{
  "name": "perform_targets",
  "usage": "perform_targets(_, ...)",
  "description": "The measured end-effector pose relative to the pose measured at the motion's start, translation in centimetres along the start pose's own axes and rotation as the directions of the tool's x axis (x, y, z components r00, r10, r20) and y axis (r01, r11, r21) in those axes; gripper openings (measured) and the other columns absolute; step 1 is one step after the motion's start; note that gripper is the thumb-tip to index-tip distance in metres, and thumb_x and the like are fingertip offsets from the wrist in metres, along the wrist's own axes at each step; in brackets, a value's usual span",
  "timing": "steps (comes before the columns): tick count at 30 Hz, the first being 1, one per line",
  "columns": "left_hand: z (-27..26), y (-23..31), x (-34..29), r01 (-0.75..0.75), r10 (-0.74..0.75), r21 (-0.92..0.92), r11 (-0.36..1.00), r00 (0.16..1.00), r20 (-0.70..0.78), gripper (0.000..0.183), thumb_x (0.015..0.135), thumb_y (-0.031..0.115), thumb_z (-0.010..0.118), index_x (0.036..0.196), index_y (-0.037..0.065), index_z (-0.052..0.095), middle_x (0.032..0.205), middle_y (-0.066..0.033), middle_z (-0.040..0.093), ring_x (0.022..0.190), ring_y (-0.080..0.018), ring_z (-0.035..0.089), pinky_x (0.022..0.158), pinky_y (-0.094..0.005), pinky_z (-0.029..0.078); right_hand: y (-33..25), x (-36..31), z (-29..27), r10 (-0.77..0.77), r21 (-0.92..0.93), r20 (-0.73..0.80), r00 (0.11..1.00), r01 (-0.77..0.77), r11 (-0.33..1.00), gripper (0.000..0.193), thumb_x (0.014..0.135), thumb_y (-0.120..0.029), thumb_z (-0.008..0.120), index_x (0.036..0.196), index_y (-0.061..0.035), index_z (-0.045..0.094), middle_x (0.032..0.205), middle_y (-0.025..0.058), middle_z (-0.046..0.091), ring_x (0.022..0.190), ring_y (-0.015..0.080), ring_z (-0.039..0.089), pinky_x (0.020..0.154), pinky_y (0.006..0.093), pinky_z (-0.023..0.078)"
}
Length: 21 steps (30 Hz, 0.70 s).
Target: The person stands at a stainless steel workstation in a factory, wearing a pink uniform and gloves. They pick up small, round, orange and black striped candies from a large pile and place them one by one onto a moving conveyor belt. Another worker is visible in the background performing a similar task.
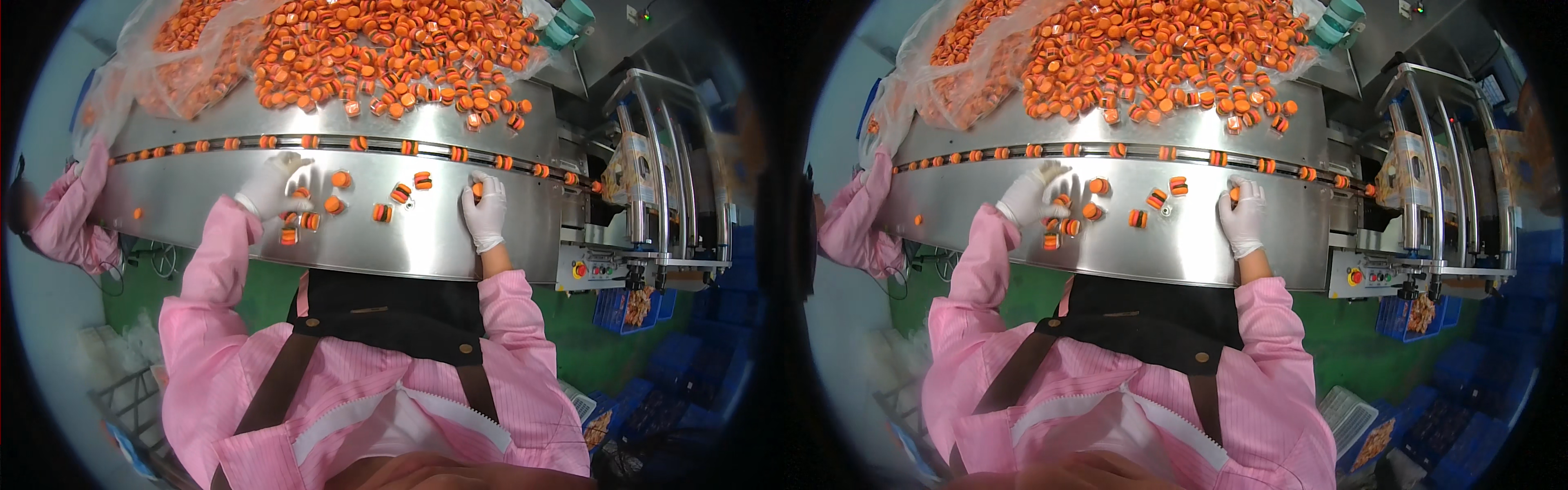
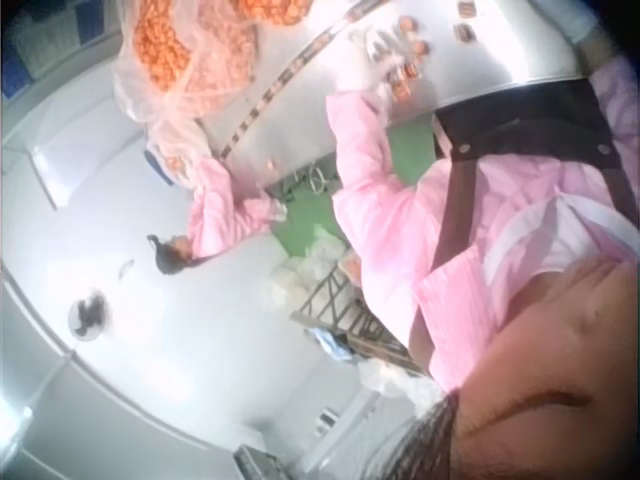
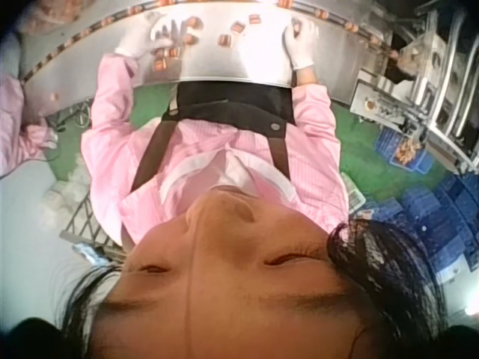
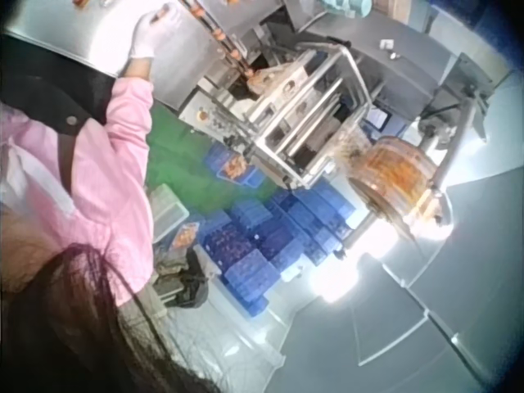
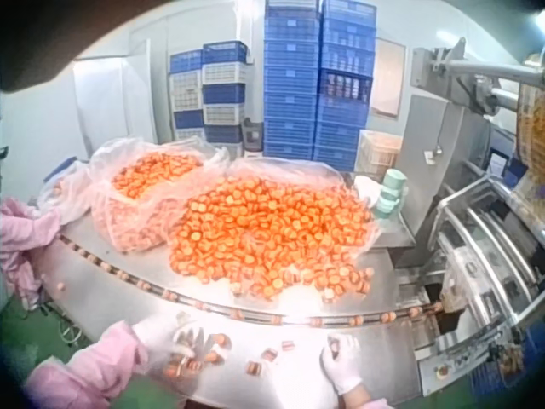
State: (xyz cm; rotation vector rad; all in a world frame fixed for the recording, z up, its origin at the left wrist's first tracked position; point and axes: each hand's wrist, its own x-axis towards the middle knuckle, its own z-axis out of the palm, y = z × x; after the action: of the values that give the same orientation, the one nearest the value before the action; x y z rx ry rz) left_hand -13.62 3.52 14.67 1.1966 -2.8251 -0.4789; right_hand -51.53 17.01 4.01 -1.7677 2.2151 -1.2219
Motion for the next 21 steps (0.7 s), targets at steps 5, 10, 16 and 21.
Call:
perform_targets(5, 0.5, 0.7, 7.8, 0.168, -0.209, -0.221, 0.961, 0.961, -0.180, 0.057, 0.079, 0.034, 0.073, 0.126, 0.009, 0.054, 0.120, -0.0184, 0.055, 0.107, -0.0322, 0.060, 0.092, -0.0409, 0.048, 0.1, 0.0, 0.3, 0.005, 0.016, -0.008, 1.000, -0.005, 1.000, 0.021, 0.078, -0.011, 0.061, 0.098, -0.0052, 0.060, 0.091, 0.0130, 0.061, 0.088, 0.0320, 0.055, 0.081, 0.0417, 0.044)
perform_targets(10, 2.3, 3.3, 15.3, 0.355, -0.352, 0.004, 0.935, 0.928, -0.120, 0.037, 0.086, 0.032, 0.063, 0.115, 0.010, 0.058, 0.117, -0.0190, 0.056, 0.098, -0.0341, 0.063, 0.084, -0.0418, 0.051, 0.0, 0.0, 0.0, 0.000, 0.005, 0.000, 1.000, 0.000, 1.000, 0.020, 0.078, -0.011, 0.061, 0.097, -0.0059, 0.060, 0.090, 0.0127, 0.061, 0.088, 0.0317, 0.055, 0.081, 0.0414, 0.044)
perform_targets(16, 5.7, 0.5, 17.8, 0.366, -0.378, -0.097, 0.926, 0.903, -0.205, 0.024, 0.086, 0.021, 0.059, 0.105, 0.007, 0.057, 0.109, -0.0213, 0.056, 0.097, -0.0389, 0.062, 0.082, -0.0446, 0.050, 0.3, 0.1, 0.2, -0.028, -0.024, -0.006, 1.000, 0.028, 0.999, 0.021, 0.077, -0.012, 0.062, 0.098, -0.0067, 0.061, 0.089, 0.0115, 0.062, 0.087, 0.0317, 0.055, 0.081, 0.0416, 0.044)
perform_targets(21, 4.0, 0.4, 13.8, 0.250, -0.291, -0.193, 0.949, 0.930, -0.225, 0.034, 0.081, 0.018, 0.064, 0.111, 0.005, 0.056, 0.108, -0.0223, 0.057, 0.098, -0.0377, 0.062, 0.084, -0.0440, 0.049, 0.5, 0.0, 0.4, -0.019, -0.023, -0.017, 1.000, 0.019, 1.000, 0.020, 0.077, -0.012, 0.062, 0.096, -0.0067, 0.060, 0.088, 0.0116, 0.061, 0.086, 0.0315, 0.055, 0.079, 0.0418, 0.044)
